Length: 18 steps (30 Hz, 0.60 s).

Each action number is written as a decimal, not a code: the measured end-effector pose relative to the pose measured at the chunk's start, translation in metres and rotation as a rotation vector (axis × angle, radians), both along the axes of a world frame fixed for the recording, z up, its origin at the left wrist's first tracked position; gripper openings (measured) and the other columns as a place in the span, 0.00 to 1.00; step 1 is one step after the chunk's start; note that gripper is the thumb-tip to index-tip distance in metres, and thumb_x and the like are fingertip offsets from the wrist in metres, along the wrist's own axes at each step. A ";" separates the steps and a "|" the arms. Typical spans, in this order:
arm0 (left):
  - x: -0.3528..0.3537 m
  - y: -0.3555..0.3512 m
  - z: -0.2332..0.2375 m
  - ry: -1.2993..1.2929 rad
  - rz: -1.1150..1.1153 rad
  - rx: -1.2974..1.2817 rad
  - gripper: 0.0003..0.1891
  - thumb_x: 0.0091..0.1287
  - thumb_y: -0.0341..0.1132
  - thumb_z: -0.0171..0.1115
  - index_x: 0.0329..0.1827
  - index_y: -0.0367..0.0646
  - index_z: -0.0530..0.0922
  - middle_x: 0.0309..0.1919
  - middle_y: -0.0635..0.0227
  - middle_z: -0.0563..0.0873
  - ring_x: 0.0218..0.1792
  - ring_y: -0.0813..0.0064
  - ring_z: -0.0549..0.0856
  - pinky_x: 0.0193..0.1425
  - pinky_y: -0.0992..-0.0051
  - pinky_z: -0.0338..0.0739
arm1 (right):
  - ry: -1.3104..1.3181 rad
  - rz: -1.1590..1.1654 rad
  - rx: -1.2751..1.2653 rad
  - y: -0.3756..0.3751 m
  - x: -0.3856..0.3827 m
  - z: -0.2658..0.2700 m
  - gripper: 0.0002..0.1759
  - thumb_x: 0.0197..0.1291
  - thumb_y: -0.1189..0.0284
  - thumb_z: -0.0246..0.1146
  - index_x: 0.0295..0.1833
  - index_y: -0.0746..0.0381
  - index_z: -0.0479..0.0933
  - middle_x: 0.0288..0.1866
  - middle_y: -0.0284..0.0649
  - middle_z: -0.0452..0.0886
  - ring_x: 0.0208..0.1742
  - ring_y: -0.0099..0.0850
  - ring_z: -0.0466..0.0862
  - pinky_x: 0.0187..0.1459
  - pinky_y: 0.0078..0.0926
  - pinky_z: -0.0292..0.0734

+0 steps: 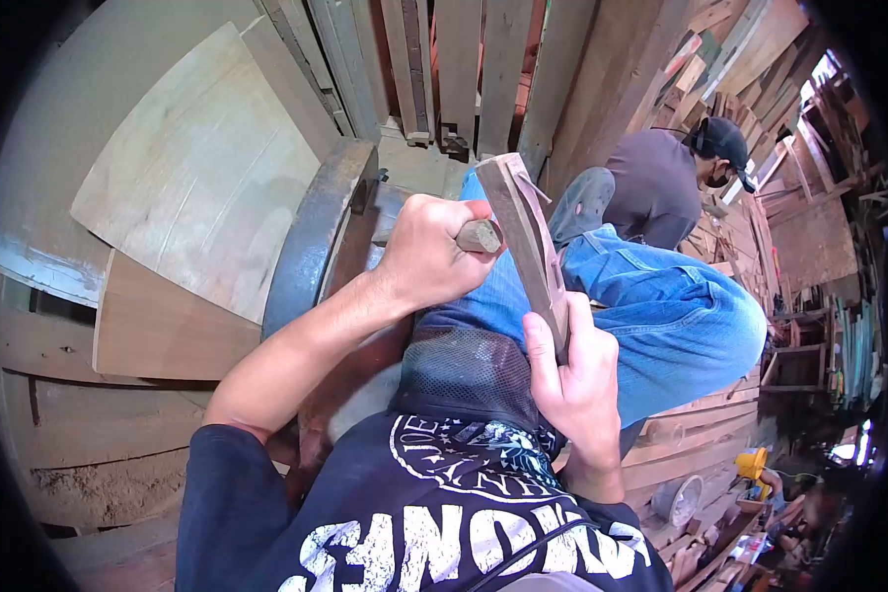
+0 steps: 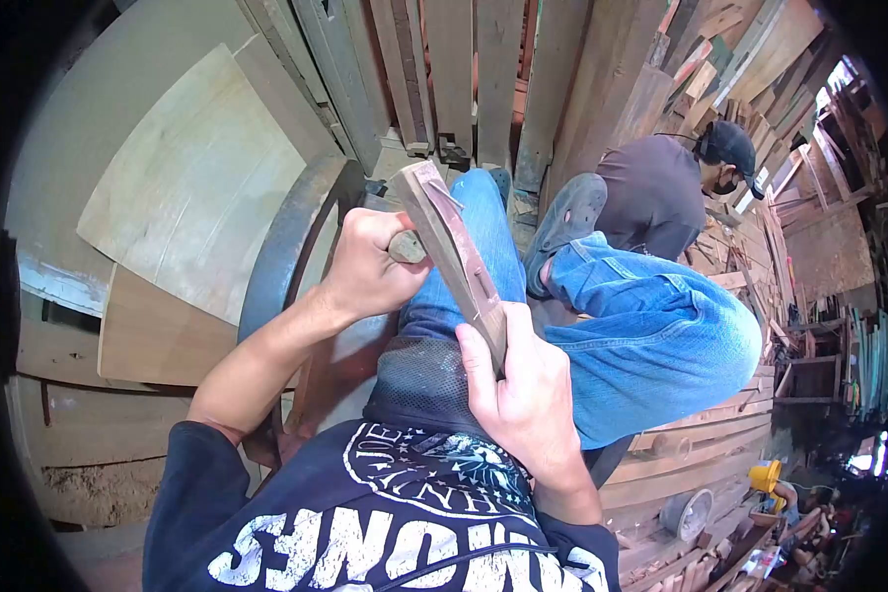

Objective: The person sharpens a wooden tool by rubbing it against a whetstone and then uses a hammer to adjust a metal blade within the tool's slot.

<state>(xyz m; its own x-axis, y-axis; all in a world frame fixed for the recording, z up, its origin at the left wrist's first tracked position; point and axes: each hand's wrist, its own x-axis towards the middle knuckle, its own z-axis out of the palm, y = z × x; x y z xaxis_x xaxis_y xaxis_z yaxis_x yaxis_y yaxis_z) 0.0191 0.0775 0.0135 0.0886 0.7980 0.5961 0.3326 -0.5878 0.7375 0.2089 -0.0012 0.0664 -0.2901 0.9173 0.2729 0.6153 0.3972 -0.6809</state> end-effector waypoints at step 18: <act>0.000 0.000 -0.005 0.119 0.098 0.071 0.08 0.47 0.30 0.71 0.30 0.39 0.86 0.21 0.51 0.84 0.26 0.52 0.86 0.31 0.62 0.82 | -0.037 -0.036 0.008 0.000 -0.001 0.000 0.11 0.65 0.71 0.66 0.48 0.65 0.75 0.27 0.53 0.81 0.28 0.51 0.85 0.28 0.39 0.77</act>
<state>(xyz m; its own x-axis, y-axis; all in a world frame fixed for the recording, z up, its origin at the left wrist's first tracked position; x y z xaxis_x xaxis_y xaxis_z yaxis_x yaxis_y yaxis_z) 0.0187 0.0778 0.0082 0.0855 0.7623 0.6416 0.4731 -0.5978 0.6472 0.2082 -0.0014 0.0668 -0.2675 0.9250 0.2697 0.6541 0.3799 -0.6540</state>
